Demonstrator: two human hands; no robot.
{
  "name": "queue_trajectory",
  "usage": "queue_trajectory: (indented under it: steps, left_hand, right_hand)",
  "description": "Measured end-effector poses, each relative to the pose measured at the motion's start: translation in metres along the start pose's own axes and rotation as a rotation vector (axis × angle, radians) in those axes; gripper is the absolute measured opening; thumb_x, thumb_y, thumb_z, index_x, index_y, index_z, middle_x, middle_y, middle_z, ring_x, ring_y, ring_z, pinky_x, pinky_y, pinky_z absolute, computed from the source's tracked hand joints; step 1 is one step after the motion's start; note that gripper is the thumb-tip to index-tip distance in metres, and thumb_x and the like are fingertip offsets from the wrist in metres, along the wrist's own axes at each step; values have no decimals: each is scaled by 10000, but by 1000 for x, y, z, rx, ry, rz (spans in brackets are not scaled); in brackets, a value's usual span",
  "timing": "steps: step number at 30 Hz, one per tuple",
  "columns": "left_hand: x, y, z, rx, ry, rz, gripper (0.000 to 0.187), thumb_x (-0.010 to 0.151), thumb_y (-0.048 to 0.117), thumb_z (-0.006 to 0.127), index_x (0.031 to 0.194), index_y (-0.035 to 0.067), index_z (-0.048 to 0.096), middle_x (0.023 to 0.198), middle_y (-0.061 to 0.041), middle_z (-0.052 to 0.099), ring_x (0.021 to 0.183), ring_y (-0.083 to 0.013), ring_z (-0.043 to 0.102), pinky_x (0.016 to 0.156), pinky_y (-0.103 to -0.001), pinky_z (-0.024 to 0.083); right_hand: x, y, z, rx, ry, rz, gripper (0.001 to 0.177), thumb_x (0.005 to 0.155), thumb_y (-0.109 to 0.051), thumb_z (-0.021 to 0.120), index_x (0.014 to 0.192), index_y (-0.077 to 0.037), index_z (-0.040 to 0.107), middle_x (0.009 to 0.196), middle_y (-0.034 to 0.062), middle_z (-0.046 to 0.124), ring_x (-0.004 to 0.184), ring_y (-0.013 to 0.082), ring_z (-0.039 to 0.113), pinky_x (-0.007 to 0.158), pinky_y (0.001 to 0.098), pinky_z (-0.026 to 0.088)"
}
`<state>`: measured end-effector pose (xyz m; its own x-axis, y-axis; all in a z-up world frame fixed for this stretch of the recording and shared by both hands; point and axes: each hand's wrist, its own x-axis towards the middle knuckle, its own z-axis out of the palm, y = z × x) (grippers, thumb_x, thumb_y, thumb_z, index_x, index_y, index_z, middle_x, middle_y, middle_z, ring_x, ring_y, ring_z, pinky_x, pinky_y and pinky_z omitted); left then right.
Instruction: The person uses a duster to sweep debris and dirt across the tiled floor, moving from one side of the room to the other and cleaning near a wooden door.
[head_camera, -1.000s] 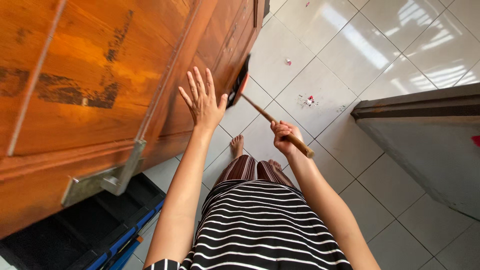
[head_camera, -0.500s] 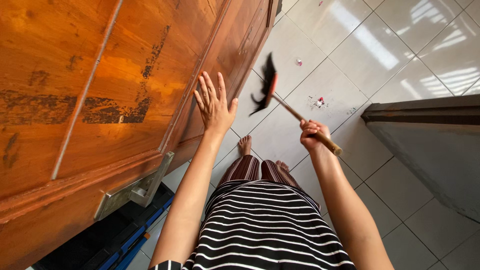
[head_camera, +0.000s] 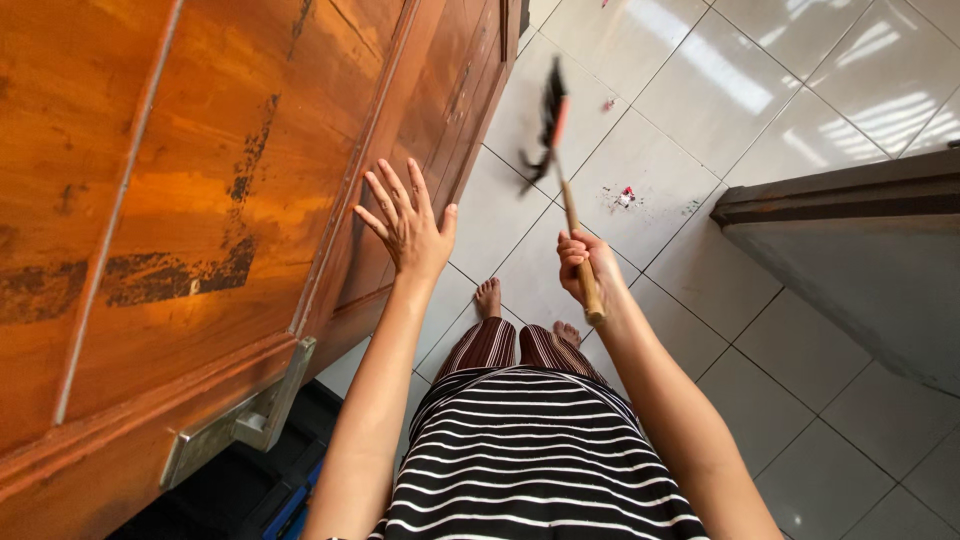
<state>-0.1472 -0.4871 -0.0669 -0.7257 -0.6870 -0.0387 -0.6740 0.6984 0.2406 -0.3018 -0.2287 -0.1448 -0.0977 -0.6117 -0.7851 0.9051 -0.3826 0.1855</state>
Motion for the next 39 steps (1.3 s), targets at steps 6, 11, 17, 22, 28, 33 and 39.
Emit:
queue_trajectory:
  steps: [6, 11, 17, 22, 28, 33, 39]
  left_hand:
    - [19, 8, 6, -30, 42, 138, 938, 964, 489, 618, 1667, 95, 140, 1710, -251, 12, 1580, -439, -28, 1219, -686, 2]
    - [39, 5, 4, -11, 16, 180, 952, 947, 490, 633, 1662, 107, 134, 1704, -244, 8, 1574, -440, -27, 1214, -688, 4]
    - [45, 5, 12, -6, 24, 203, 951, 939, 504, 639, 1654, 128, 137, 1696, -233, 8, 1552, -477, -35, 1188, -730, 6]
    - [46, 3, 14, -1, 23, 222, 936, 951, 499, 632, 1657, 123, 148, 1698, -247, 2, 1544, -520, -45, 1179, -745, 3]
    - [58, 16, 18, -3, 29, 202, 926, 935, 495, 637, 1646, 122, 177, 1686, -252, 4, 1517, -556, -52, 1162, -749, -6]
    - [83, 26, 13, -11, 53, 219, 926, 933, 487, 637, 1649, 119, 179, 1688, -265, 18, 1529, -547, -38, 1188, -725, 1]
    - [102, 35, 10, 10, 19, 197, 911, 944, 479, 624, 1648, 112, 176, 1692, -260, 17, 1540, -529, -39, 1194, -709, -4]
  right_hand:
    - [71, 7, -31, 181, -64, 82, 208, 1050, -144, 476, 1015, 53, 532, 613, -62, 470, 421, 6, 417, 361, 145, 425]
    - [76, -34, -53, 243, -120, -46, 189, 1052, -67, 409, 1033, 92, 508, 606, -66, 475, 392, 6, 415, 330, 148, 401]
    - [48, -66, -42, 272, -36, -143, 230, 1050, -116, 441, 1058, 105, 503, 597, -70, 477, 390, -2, 418, 337, 145, 402]
    - [55, -69, -15, 76, -63, -155, 180, 1071, -166, 487, 1010, -6, 542, 593, -92, 467, 418, -3, 431, 365, 148, 417]
    - [49, -41, 27, -25, -26, -125, 172, 1050, -204, 513, 977, -54, 553, 582, -88, 467, 408, -2, 413, 348, 148, 397]
    - [103, -67, 26, 122, -187, 42, 228, 1059, -211, 477, 1017, 0, 553, 584, -78, 466, 414, 10, 419, 360, 157, 411]
    - [157, -126, 7, 223, -191, -60, 233, 1071, -138, 443, 1029, 75, 526, 595, -71, 480, 414, 7, 443, 375, 147, 436]
